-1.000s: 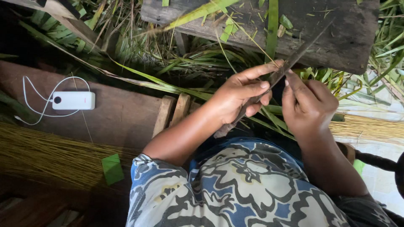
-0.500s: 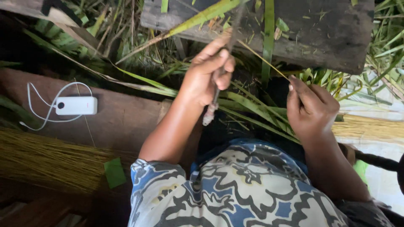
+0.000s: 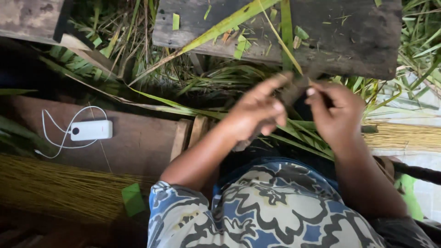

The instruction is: Stripping the leafy material from palm leaf midribs using a knife to create sticks

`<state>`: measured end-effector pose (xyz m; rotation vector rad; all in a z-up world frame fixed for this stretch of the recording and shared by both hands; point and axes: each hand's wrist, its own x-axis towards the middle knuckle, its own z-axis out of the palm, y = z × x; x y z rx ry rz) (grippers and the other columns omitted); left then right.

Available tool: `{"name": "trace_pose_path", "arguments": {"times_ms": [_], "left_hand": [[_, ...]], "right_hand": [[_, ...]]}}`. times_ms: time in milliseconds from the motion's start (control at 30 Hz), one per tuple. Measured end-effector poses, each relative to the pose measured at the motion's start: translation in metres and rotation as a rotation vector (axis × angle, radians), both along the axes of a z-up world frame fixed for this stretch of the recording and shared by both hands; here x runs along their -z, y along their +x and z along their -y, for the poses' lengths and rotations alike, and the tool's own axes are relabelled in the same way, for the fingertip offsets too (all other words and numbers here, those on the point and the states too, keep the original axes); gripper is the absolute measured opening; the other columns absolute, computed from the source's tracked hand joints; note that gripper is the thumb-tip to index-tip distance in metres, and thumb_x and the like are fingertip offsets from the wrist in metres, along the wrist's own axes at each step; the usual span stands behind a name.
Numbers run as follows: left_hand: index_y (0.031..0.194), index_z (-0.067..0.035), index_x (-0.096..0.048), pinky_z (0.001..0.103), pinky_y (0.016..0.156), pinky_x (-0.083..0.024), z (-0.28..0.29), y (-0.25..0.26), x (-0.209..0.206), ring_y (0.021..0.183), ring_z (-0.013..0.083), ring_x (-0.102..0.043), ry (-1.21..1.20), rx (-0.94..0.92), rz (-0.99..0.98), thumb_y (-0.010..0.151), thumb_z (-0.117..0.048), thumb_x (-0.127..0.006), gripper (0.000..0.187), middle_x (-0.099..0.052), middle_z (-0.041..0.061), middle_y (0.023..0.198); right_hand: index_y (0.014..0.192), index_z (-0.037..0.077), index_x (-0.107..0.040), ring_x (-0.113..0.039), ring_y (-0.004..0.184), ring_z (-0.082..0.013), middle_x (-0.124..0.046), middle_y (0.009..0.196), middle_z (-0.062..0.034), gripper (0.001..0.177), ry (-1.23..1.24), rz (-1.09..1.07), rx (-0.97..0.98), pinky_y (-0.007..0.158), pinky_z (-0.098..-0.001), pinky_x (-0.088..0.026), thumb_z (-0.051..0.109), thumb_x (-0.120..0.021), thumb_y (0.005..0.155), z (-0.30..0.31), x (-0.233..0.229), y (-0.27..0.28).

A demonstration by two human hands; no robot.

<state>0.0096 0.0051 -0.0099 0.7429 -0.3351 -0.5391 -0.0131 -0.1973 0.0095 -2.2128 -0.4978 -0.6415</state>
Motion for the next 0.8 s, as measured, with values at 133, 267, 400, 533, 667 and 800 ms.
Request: {"name": "trace_pose_path", "arguments": {"times_ms": [133,267,400,533,667,800], "left_hand": [[0.137,-0.010,-0.039,0.019,0.039,-0.039,0.014,-0.008,0.011,0.046,0.0107,-0.046,0.046,0.073,-0.030,0.087,-0.021,-0.061,0.056,-0.057,0.014,0.069],[0.135,-0.010,-0.043,0.019,0.038,-0.038,0.006,0.001,0.017,0.048,0.0119,-0.046,0.035,0.037,-0.058,0.087,-0.018,-0.062,0.053,-0.057,0.016,0.069],[0.138,-0.009,-0.038,0.019,0.037,-0.038,-0.001,0.009,0.017,0.043,0.0118,-0.044,-0.019,-0.012,-0.079,0.089,-0.011,-0.059,0.053,-0.059,0.016,0.072],[0.139,-0.010,-0.037,0.019,0.038,-0.040,0.008,-0.001,0.016,0.046,0.0111,-0.048,-0.020,0.105,-0.061,0.088,-0.016,-0.062,0.057,-0.060,0.015,0.070],[0.141,-0.014,-0.035,0.018,0.041,-0.041,0.015,-0.007,0.016,0.049,0.0099,-0.047,0.022,0.155,-0.060,0.088,-0.018,-0.060,0.059,-0.059,0.013,0.070],[0.141,-0.011,-0.035,0.019,0.041,-0.042,0.017,-0.007,0.023,0.049,0.0107,-0.049,-0.011,0.135,-0.048,0.088,-0.017,-0.061,0.059,-0.061,0.013,0.071]], "right_hand": [[0.097,-0.007,-0.063,-0.063,0.077,-0.0251,-0.065,0.085,-0.0157,0.008,-0.024,-0.133,-0.036,0.069,-0.0340,-0.046,-0.002,-0.058,0.093,-0.009,-0.004,-0.008],[0.106,-0.006,-0.063,-0.064,0.082,-0.0233,-0.066,0.088,-0.0127,0.013,-0.056,-0.164,-0.084,0.077,-0.0334,-0.049,0.000,-0.057,0.096,-0.011,-0.012,-0.009],[0.106,-0.009,-0.060,-0.065,0.080,-0.0228,-0.065,0.088,-0.0180,0.012,0.040,-0.240,-0.056,0.078,-0.0314,-0.050,-0.004,-0.058,0.095,-0.008,-0.011,-0.011],[0.102,-0.007,-0.063,-0.063,0.073,-0.0217,-0.065,0.082,-0.0160,0.008,0.005,-0.182,-0.051,0.069,-0.0311,-0.049,-0.003,-0.060,0.096,-0.010,-0.011,-0.011],[0.094,-0.003,-0.062,-0.059,0.071,-0.0176,-0.063,0.079,-0.0106,0.011,0.040,-0.234,-0.068,0.067,-0.0296,-0.045,-0.010,-0.053,0.094,-0.008,-0.010,-0.009],[0.085,0.001,-0.062,-0.056,0.066,-0.0148,-0.061,0.073,-0.0069,0.013,0.061,-0.359,-0.049,0.062,-0.0279,-0.041,-0.002,-0.055,0.096,-0.004,-0.011,-0.009]]}}
